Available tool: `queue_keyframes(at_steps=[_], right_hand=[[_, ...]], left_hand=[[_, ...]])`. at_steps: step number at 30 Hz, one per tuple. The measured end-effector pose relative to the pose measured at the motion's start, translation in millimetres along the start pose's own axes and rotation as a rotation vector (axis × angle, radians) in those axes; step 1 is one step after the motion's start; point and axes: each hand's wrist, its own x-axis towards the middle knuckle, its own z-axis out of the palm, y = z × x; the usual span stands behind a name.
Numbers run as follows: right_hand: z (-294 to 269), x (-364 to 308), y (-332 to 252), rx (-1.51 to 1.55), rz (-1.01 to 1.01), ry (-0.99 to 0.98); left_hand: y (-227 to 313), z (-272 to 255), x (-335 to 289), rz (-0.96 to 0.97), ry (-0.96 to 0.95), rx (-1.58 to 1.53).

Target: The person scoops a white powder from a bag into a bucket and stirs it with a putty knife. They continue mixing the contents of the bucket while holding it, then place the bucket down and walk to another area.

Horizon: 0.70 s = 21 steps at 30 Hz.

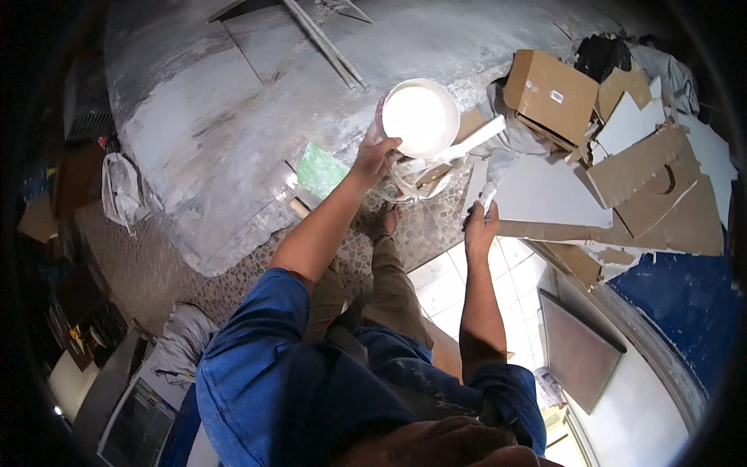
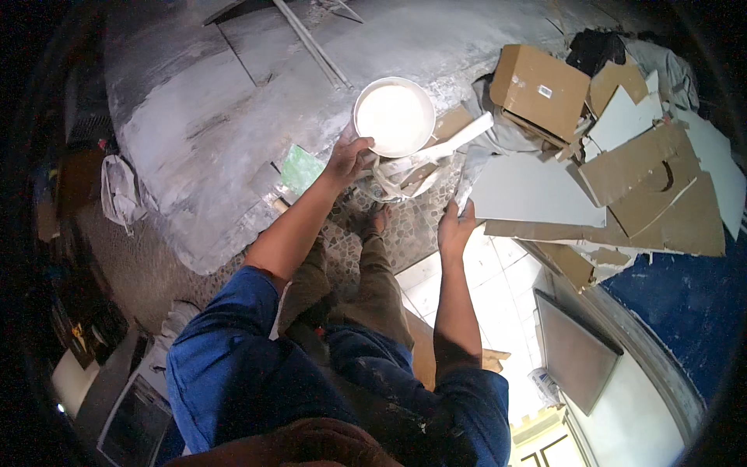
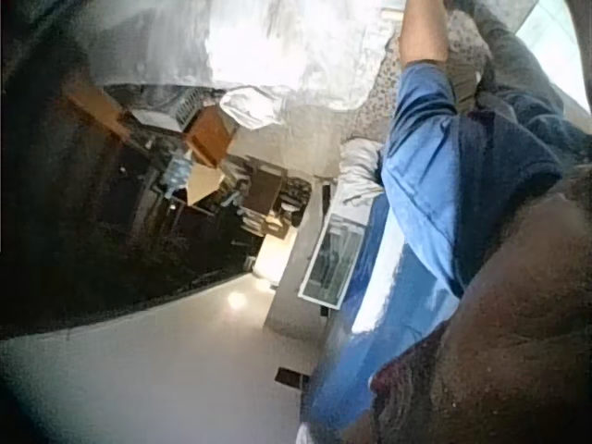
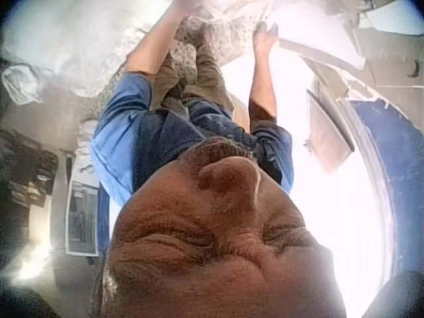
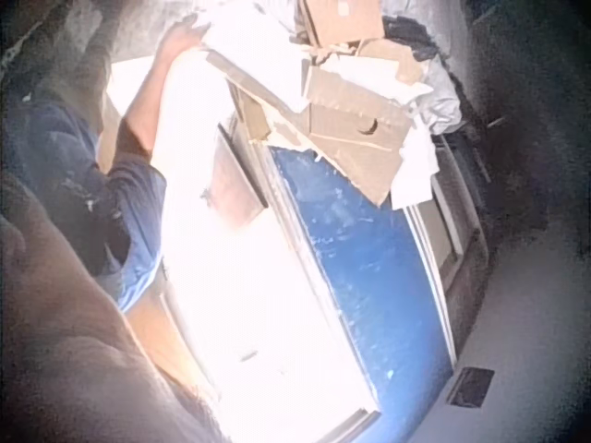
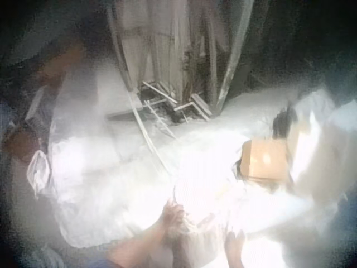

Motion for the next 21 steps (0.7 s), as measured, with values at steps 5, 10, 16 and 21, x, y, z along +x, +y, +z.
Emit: queue_keyframes(at_steps=[5,10,16,21], right_hand=[[29.4,-19.2,-32.3,0.123,-0.039,-0.080],[43.5,-25.1,-51.1,-0.045,-0.545,-0.041],[64.1,-57.5,-105.8,-0.456,-0.768,-0.296],[99.3,-70.1,-122.9,-0.721,-0.810,-0.391]], left_hand=[[23.9,-29.0,-23.5,-0.124,-0.100,-0.079],[45.3,-39.6,-43.4,-0.077,-0.129,-0.191],[59.9,-69.3,-54.1,0.032,-0.068,-0.211],[65.7,-86.3,-58.1,0.074,-0.023,-0.127]])
